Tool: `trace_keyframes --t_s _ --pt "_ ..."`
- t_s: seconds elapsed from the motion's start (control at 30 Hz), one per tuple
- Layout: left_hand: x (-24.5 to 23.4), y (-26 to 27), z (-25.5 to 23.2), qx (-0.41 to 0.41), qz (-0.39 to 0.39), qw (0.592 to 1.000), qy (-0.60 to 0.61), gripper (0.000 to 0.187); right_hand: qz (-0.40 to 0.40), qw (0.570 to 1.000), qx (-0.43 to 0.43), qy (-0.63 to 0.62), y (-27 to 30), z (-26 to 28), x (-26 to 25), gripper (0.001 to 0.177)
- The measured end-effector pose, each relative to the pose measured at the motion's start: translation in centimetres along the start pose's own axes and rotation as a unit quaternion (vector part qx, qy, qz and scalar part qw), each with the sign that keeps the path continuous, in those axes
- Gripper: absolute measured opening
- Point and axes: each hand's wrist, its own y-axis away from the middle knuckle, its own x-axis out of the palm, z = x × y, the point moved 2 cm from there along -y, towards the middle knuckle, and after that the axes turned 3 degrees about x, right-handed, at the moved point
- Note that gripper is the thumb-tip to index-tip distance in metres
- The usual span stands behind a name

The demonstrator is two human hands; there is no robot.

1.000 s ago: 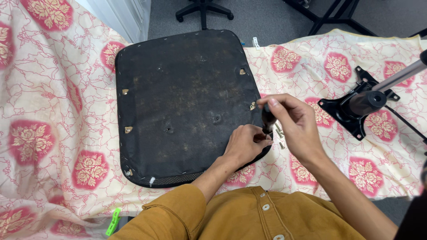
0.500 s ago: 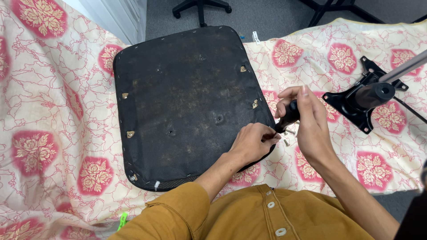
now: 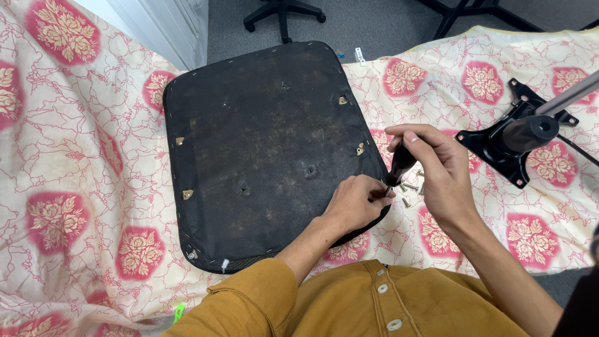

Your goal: The person uses a manual screwdriver to remove multiple screws from the underside of a black chair seat. The screws are placed on the patterned cloth surface next to the seat. The chair gas lift mechanism is visible nearby but not handled.

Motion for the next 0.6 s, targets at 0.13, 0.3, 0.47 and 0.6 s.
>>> trace_keyframes --t_s 0.13,0.3,0.47,0.6 --pt "0.11 0.09 -0.01 0.002 -0.002 1.0 -0.001 0.021 0.015 1.0 -0.013 -0.023 -0.13 0.17 -0.1 0.02" --pt "0.07 0.31 -0.17 0.0 -0.016 1.0 -0.016 0.021 0.044 0.999 -0.009 -0.002 -0.17 -0.1 -0.08 0.019" --pt "0.16 0.51 -0.51 -0.007 -0.041 0.998 -0.046 0.024 0.026 0.999 0.017 0.007 -0.1 0.0 -0.14 0.028" --pt "0.3 0.58 -0.7 -0.012 -0.052 0.998 -0.044 0.027 0.01 0.999 0.038 -0.038 -0.21 0.02 -0.32 0.039"
